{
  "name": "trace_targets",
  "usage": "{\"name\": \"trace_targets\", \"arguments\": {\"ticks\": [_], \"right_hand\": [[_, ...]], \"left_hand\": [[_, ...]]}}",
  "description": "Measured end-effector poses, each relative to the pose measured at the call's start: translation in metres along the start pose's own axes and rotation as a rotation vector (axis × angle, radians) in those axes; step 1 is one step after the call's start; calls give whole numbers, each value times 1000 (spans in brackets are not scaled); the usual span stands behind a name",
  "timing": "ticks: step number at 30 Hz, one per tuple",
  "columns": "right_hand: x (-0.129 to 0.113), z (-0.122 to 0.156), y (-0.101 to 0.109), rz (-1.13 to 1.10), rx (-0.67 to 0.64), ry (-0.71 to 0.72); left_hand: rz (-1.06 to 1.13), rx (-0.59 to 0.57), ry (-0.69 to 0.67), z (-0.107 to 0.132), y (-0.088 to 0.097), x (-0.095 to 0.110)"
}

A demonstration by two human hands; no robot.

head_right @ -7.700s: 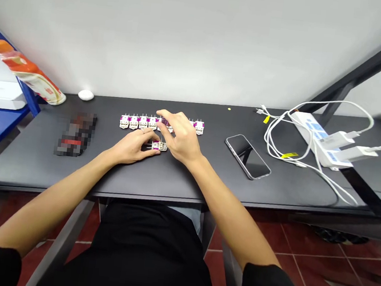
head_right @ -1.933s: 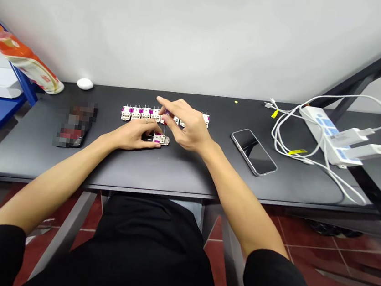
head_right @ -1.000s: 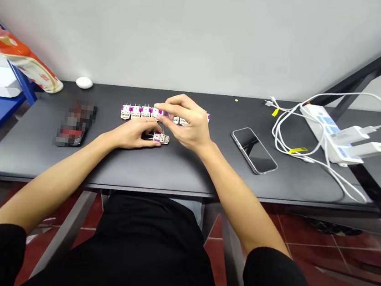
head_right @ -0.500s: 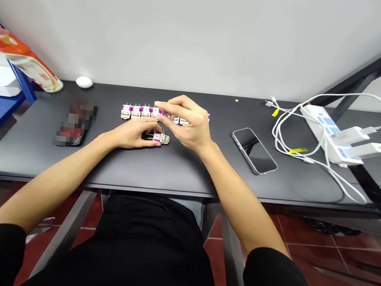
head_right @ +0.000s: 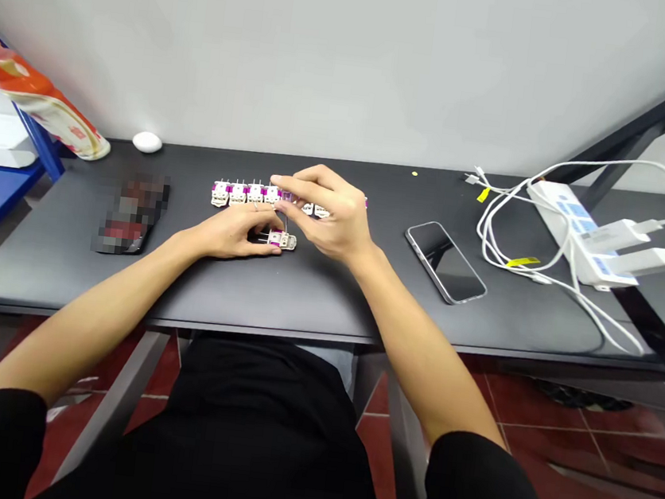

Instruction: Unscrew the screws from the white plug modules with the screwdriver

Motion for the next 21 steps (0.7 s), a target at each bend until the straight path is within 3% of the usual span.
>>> {"name": "trace_targets", "arguments": {"ticks": [6, 12, 18, 21], "right_hand": [[-5, -1, -7, -91, -110, -36], [0, -1, -2, -36, -37, -38], [-2, 0, -6, -131, -137, -82], [-3, 0, -5, -91, -110, -40]], "left_hand": [[13, -2, -6, 0, 0, 0], [8, -16, 18, 0, 0, 0], [11, -27, 16, 0, -1, 0], [13, -18, 8, 0, -1, 0]]}}
Point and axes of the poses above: each hand's wrist, its own z-axis away from the middle knuckle, its own y-axis out of the back of the hand, x = y × z, the point moved 8 cm from there along -z, towards the middle knuckle
